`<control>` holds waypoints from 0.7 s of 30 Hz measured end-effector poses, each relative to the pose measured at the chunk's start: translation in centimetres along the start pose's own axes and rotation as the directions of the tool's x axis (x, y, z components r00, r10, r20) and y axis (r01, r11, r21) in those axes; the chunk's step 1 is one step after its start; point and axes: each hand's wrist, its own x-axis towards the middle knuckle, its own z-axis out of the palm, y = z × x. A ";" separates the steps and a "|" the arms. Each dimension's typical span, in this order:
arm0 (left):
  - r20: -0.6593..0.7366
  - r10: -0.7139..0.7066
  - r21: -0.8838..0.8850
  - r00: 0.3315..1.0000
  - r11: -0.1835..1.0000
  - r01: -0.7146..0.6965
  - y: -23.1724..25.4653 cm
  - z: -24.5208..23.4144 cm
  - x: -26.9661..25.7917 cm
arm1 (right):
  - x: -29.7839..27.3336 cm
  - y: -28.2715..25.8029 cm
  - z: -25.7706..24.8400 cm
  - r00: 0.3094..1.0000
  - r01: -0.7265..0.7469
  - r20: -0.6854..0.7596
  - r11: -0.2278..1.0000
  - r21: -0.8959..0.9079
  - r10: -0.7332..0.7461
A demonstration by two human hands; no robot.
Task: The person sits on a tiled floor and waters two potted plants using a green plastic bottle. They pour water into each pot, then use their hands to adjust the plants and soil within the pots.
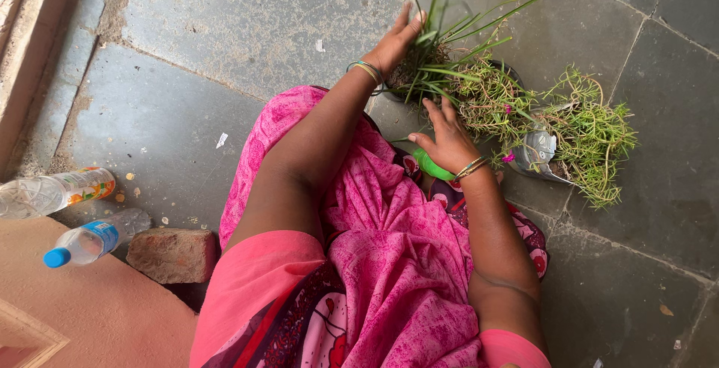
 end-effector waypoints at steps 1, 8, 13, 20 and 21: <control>0.069 0.012 0.001 0.998 1.000 -0.012 0.1 0.2 -0.3 | -0.1 0.1 -0.2 0.999 0.037 -0.020 0.999 0.014 -0.037; 0.279 0.008 -0.109 0.960 0.994 0.023 1.2 0.7 -1.4 | -0.4 -0.3 -1.2 0.978 0.207 -0.042 0.978 0.039 -0.205; 0.133 -0.040 0.145 0.990 0.989 0.021 2.0 1.3 -1.7 | -0.3 -1.1 -1.4 0.971 0.240 -0.016 0.969 0.056 -0.239; 0.125 0.054 0.681 0.991 0.721 -0.125 3.2 2.0 -3.1 | -0.4 -0.3 -0.8 0.988 0.157 -0.023 0.985 0.074 -0.156; 0.117 0.076 0.701 0.990 0.700 -0.137 3.3 2.2 -3.2 | -0.5 0.0 -0.7 0.991 0.134 -0.025 0.988 0.071 -0.133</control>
